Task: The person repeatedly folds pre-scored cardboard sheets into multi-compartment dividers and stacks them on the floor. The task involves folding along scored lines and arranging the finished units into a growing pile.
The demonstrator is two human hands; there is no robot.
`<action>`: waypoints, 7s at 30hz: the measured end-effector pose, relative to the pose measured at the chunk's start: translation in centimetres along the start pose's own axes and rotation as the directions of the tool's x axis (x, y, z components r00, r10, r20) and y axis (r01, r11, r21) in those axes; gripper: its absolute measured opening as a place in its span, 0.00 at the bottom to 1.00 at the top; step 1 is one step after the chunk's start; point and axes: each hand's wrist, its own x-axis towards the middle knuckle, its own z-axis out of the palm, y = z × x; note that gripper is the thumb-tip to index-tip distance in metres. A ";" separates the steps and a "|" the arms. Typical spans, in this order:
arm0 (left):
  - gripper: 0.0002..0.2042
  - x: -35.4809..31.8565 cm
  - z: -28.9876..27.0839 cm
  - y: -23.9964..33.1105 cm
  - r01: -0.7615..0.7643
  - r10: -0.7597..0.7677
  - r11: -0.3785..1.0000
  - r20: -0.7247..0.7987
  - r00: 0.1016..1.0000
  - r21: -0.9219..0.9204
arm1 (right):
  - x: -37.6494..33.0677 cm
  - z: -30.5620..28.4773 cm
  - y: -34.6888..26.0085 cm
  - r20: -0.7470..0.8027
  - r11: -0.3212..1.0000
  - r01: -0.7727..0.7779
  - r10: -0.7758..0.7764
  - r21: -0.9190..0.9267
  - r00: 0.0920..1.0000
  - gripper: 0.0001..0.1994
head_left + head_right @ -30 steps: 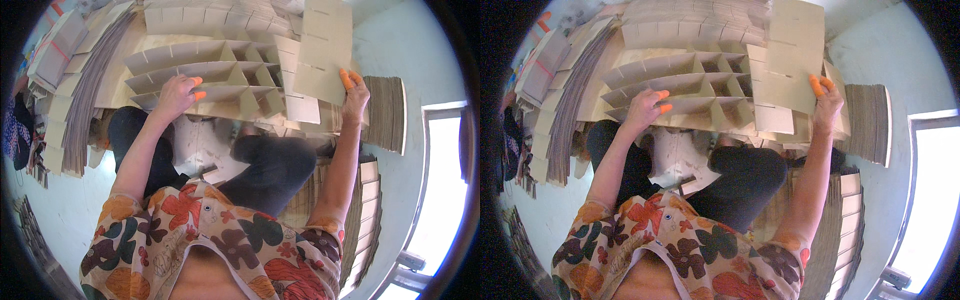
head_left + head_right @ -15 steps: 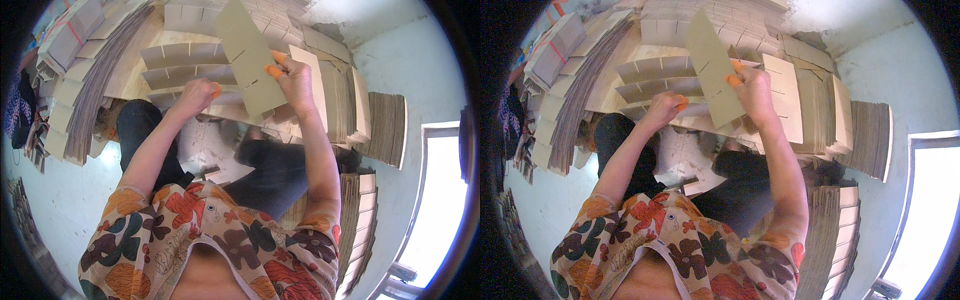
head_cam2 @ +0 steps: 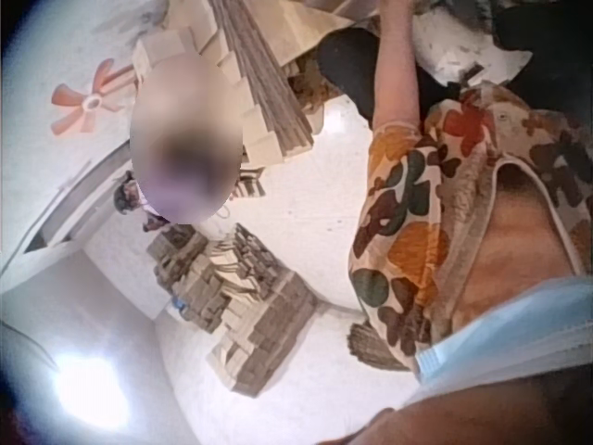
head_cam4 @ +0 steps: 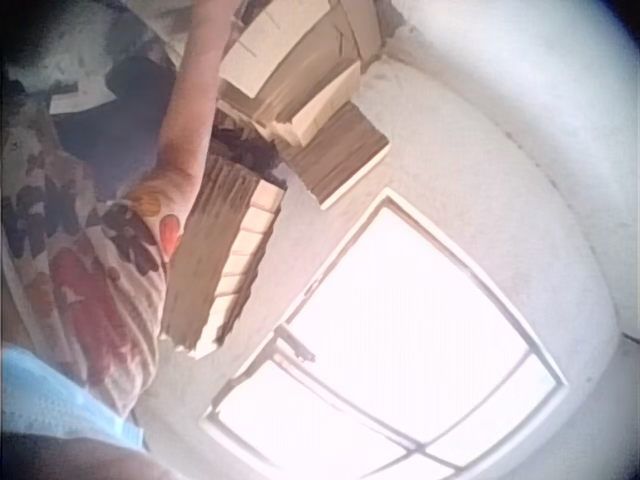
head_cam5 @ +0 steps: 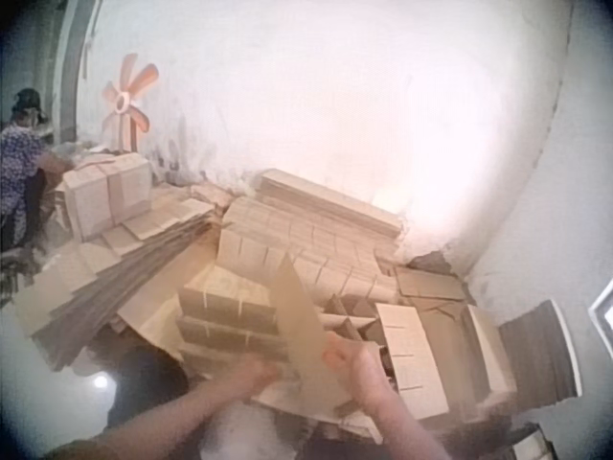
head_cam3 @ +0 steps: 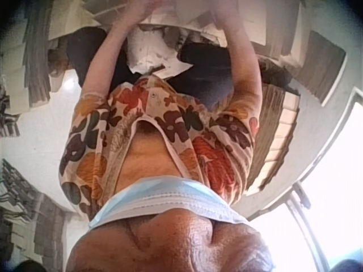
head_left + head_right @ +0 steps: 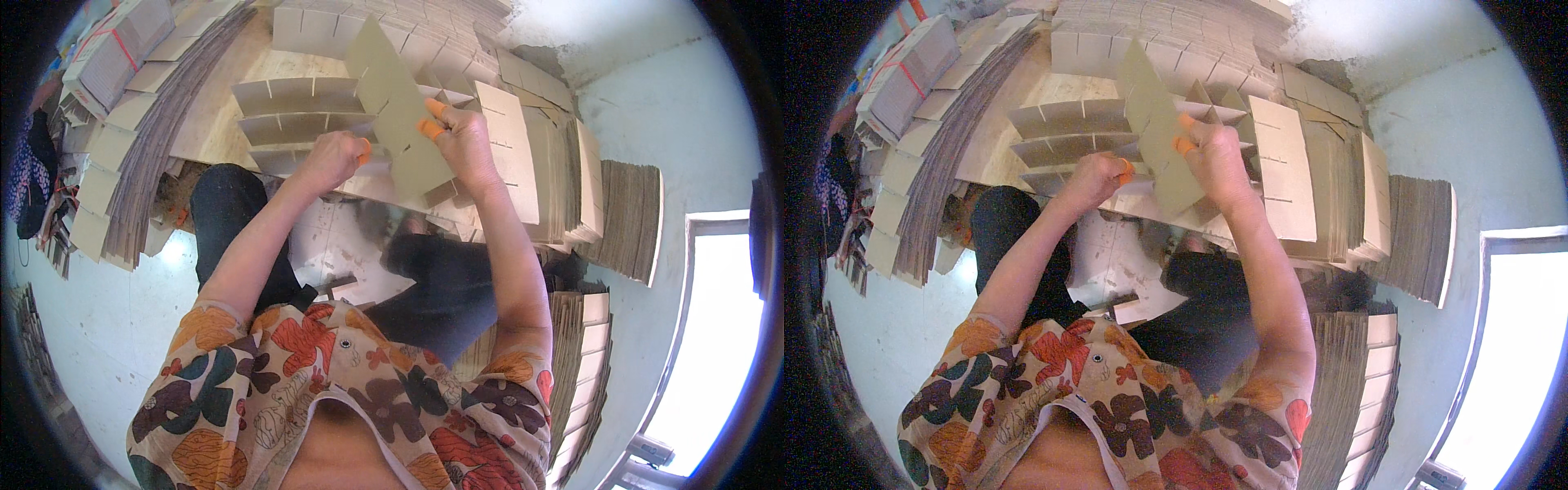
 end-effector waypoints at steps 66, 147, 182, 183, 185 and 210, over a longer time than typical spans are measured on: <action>0.15 -3.4 -7.2 0.7 0.141 -0.134 0.990 -0.197 0.971 0.026 | -4.1 -7.3 11.8 -0.214 0.869 -0.488 0.464 -0.076 0.860 0.14; 0.02 5.8 -9.1 -15.2 0.147 -0.221 0.840 0.082 0.972 0.523 | 2.8 10.7 -2.5 0.095 0.918 0.300 -0.285 -0.260 0.954 0.07; 0.17 -2.5 -11.6 -6.5 0.263 -0.211 0.951 -0.276 0.938 0.165 | -5.8 -8.4 12.6 -0.185 0.706 -0.512 0.658 0.489 0.730 0.13; 0.16 -3.6 -12.0 -6.8 0.228 -0.164 0.962 -0.349 0.923 0.152 | -5.6 -9.1 11.5 -0.213 0.739 -0.456 0.612 0.495 0.761 0.12; 0.17 -4.8 -11.9 -6.6 0.256 -0.182 0.955 -0.385 0.905 0.149 | -5.2 -10.4 9.2 -0.325 0.796 -0.353 0.544 0.492 0.774 0.13; 0.08 -7.8 -7.7 -7.5 0.186 -0.224 0.968 -0.249 0.942 -0.167 | 7.5 9.0 -9.1 -0.060 0.971 0.237 -0.236 0.018 0.970 0.15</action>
